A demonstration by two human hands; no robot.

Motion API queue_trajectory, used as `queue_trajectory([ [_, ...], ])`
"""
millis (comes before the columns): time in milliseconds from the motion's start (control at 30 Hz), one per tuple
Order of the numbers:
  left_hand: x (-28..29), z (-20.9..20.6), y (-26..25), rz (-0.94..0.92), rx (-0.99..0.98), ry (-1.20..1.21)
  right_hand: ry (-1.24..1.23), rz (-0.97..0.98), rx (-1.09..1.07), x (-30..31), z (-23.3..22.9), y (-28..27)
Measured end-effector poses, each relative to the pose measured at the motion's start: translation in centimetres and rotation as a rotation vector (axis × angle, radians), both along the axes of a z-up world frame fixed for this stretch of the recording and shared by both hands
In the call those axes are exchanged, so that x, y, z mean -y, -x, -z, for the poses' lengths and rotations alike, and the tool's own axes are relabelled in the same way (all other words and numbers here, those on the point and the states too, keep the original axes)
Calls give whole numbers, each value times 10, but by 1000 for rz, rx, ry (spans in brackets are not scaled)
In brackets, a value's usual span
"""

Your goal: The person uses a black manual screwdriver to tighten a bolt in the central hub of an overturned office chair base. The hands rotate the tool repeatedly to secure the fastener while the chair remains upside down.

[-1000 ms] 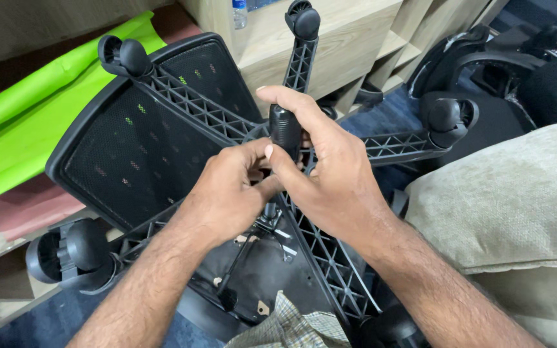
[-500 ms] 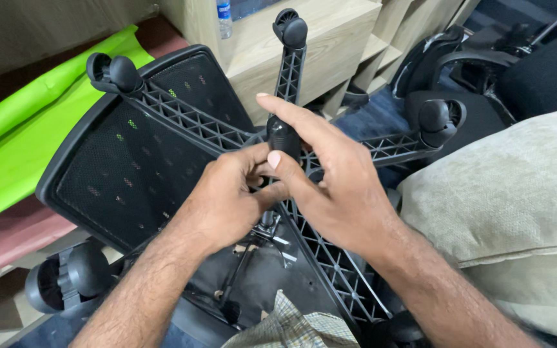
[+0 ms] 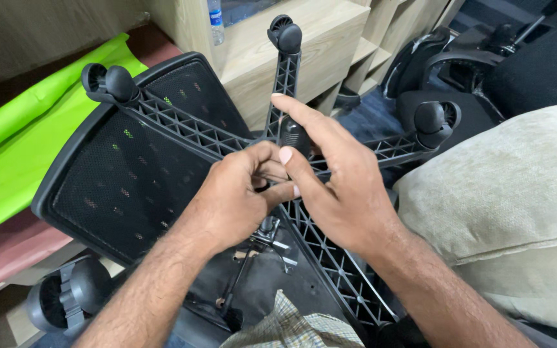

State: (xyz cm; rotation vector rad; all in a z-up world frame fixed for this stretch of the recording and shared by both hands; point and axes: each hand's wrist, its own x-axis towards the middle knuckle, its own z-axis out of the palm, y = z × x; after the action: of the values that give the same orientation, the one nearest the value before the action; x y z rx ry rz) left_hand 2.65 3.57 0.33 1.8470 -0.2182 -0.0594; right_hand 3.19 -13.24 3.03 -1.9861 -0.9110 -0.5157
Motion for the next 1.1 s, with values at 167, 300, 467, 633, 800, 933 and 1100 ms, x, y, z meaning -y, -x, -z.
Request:
queue_trajectory([
  [167,2,-2,4,-132,-57,-361,41,81,-53,-5,4,3],
  [300,0,-6,5,53,1,-160,88,162,-3,-4,5,3],
  [467,-6,-12,3,0,-85,-145,27,3,-43,-1,0,6],
  [633,0,-12,6,-98,-11,-222,59,6,-22,-3,1,7],
  [800,7,-9,9,-135,-25,-377,97,38,-176,-3,4,3],
  [933,4,-11,14,-56,-167,-184,43,-79,-93,2,4,3],
  [1100,5,-17,15,-73,-19,-185,11,-163,1,5,-1,1],
])
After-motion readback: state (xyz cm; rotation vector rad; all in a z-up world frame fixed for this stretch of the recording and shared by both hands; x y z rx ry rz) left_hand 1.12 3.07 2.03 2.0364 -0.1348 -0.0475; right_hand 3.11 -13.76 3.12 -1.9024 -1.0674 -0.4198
